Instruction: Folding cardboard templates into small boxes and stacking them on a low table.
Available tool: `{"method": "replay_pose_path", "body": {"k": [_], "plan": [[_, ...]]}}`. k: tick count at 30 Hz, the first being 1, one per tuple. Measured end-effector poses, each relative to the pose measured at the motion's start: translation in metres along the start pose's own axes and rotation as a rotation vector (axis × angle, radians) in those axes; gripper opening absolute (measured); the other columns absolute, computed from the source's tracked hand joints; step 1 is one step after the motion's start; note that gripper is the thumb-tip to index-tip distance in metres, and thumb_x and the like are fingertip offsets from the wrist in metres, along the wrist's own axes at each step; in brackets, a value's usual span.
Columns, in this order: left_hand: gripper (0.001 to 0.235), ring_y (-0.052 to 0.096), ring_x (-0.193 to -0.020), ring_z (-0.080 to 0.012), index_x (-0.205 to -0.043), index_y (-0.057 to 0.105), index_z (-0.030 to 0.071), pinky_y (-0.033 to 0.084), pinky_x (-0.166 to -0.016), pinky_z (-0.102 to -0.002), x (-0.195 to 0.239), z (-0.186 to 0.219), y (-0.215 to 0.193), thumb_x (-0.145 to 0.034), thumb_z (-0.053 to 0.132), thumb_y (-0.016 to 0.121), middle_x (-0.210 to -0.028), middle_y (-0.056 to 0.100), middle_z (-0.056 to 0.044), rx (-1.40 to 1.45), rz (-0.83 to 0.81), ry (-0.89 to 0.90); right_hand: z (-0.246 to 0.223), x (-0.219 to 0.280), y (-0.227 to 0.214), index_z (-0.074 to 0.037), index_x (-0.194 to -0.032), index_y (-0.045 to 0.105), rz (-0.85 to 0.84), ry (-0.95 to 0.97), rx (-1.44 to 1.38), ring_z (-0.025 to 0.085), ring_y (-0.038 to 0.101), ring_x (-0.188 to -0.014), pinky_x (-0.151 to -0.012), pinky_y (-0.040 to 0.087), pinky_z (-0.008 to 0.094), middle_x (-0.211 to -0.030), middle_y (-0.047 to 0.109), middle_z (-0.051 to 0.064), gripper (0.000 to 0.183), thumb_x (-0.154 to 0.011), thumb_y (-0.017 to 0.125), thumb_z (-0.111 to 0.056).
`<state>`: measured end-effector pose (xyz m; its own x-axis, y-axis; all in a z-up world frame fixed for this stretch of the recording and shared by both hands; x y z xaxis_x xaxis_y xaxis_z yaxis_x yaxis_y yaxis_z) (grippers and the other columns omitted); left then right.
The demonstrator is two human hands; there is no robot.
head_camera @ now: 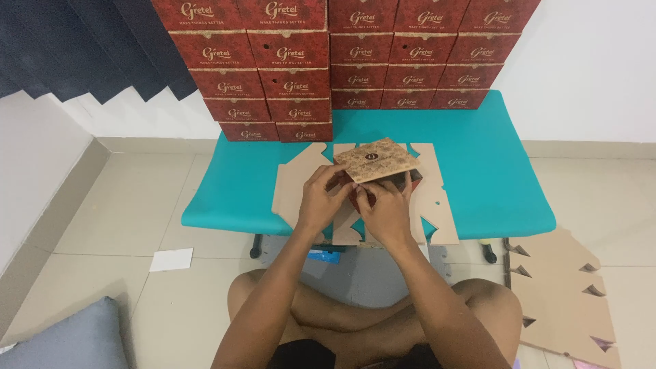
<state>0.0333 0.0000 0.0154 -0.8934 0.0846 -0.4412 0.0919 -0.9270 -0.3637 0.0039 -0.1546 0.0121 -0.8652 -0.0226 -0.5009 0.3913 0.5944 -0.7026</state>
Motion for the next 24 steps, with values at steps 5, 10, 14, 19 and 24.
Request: {"method": "replay_pose_path", "body": {"k": [5, 10, 14, 19, 24], "plan": [[0.039, 0.059, -0.125, -0.0413, -0.127, 0.069, 0.012, 0.055, -0.103, -0.053, 0.002, 0.014, -0.012, -0.09, 0.013, 0.079, -0.125, 0.061, -0.017, -0.056, -0.06, 0.038, -0.001, 0.005, -0.009, -0.005, -0.105, 0.077, -0.054, -0.049, -0.068, 0.035, 0.07, -0.109, -0.12, 0.015, 0.066, -0.101, 0.077, 0.019, 0.024, -0.099, 0.062, -0.023], [0.04, 0.052, -0.133, -0.0452, -0.131, 0.065, 0.01, 0.052, -0.109, -0.054, 0.003, 0.018, -0.015, -0.092, 0.008, 0.074, -0.138, 0.052, -0.018, -0.036, -0.044, 0.009, 0.037, 0.017, -0.038, -0.014, -0.114, 0.074, 0.211, -0.165, -0.27, 0.03, 0.068, -0.105, -0.106, 0.041, 0.051, -0.103, 0.074, 0.011, 0.019, -0.101, 0.062, -0.019], [0.038, 0.047, -0.135, -0.0503, -0.133, 0.06, 0.006, 0.054, -0.108, -0.055, 0.003, 0.01, -0.012, -0.096, 0.006, 0.069, -0.143, 0.047, -0.022, 0.173, -0.046, -0.049, 0.065, -0.014, -0.08, 0.005, -0.13, 0.052, 0.216, 0.048, -0.375, 0.051, 0.053, -0.12, -0.105, 0.043, 0.061, -0.123, 0.056, 0.031, 0.034, -0.098, 0.062, 0.001], [0.04, 0.041, -0.138, -0.0539, -0.136, 0.057, 0.005, 0.05, -0.112, -0.058, 0.001, 0.012, -0.006, -0.098, 0.008, 0.067, -0.146, 0.042, -0.023, 0.218, -0.07, -0.045, 0.068, -0.042, -0.076, -0.004, -0.152, 0.044, -0.193, 0.161, -0.505, 0.056, 0.05, -0.129, -0.107, 0.045, 0.067, -0.14, 0.054, 0.033, 0.059, -0.096, 0.055, 0.008], [0.069, 0.033, -0.143, -0.0558, -0.141, 0.047, 0.001, 0.043, -0.117, -0.063, 0.007, 0.017, -0.002, -0.089, 0.03, 0.08, -0.153, 0.033, -0.028, 0.194, -0.124, -0.083, 0.063, -0.05, -0.075, -0.001, -0.137, 0.063, -0.073, 0.119, -0.441, 0.043, 0.071, -0.104, -0.082, 0.06, 0.052, -0.118, 0.07, 0.028, 0.035, -0.102, 0.059, -0.004]]}}
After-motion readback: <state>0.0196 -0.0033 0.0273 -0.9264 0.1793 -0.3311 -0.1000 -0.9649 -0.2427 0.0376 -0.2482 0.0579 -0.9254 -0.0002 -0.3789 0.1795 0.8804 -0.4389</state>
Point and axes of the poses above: each hand's wrist, its own x-axis away from the middle knuckle, its own y-axis out of the palm, z = x × y, the point moved 4 cm from there along -x, towards the middle knuckle
